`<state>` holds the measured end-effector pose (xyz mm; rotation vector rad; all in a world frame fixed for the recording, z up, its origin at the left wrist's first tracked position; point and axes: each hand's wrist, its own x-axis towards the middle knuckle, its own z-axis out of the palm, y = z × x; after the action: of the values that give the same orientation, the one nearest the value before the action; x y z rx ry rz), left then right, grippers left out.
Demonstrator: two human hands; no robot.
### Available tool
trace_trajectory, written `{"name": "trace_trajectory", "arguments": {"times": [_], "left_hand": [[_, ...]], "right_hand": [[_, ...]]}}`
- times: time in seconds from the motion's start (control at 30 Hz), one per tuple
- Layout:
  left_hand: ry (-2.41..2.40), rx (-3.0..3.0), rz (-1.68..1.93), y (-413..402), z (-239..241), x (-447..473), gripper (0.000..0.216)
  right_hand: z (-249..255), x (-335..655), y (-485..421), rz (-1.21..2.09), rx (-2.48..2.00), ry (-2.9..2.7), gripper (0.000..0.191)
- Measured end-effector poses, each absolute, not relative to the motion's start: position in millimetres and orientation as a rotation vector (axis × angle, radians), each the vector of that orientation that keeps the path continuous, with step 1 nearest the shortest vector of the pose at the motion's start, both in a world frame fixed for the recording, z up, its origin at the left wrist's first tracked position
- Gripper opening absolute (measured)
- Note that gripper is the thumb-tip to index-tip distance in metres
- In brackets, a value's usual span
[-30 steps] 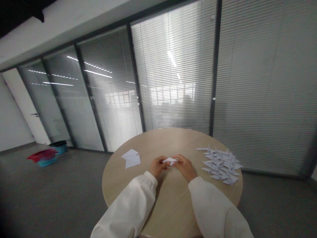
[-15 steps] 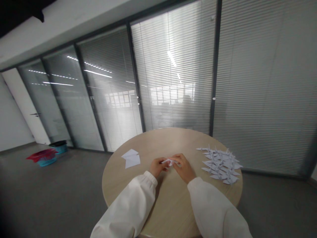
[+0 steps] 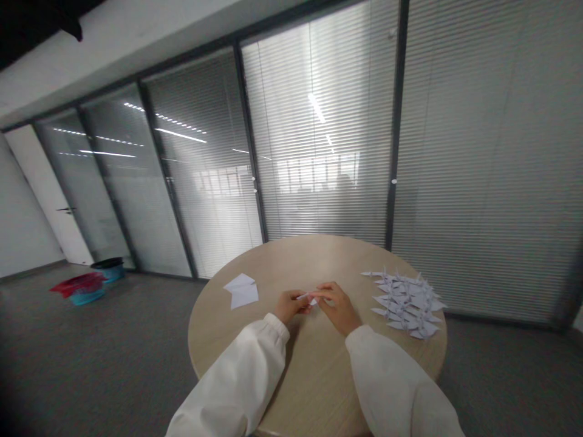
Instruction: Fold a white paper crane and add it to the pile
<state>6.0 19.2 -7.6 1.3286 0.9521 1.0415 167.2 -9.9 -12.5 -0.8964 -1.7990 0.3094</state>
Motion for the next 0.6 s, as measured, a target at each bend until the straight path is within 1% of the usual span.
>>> {"name": "trace_trajectory", "arguments": {"times": [0.2,0.47,0.6], "left_hand": [[0.890,1.251,0.976,18.7,-8.1,5.2,0.041],[0.817,1.142,0.988,17.3,-5.9,6.0,0.020],[0.802,1.051,1.011,16.3,-3.2,6.4,0.016]], "right_hand": [[-10.8,168.2,-9.0,0.314,-0.899,-1.778,0.020],[-7.0,167.8,-12.4,0.397,-0.880,-1.762,0.019],[-4.3,166.3,-15.6,0.411,-0.858,-1.760,0.020]]}}
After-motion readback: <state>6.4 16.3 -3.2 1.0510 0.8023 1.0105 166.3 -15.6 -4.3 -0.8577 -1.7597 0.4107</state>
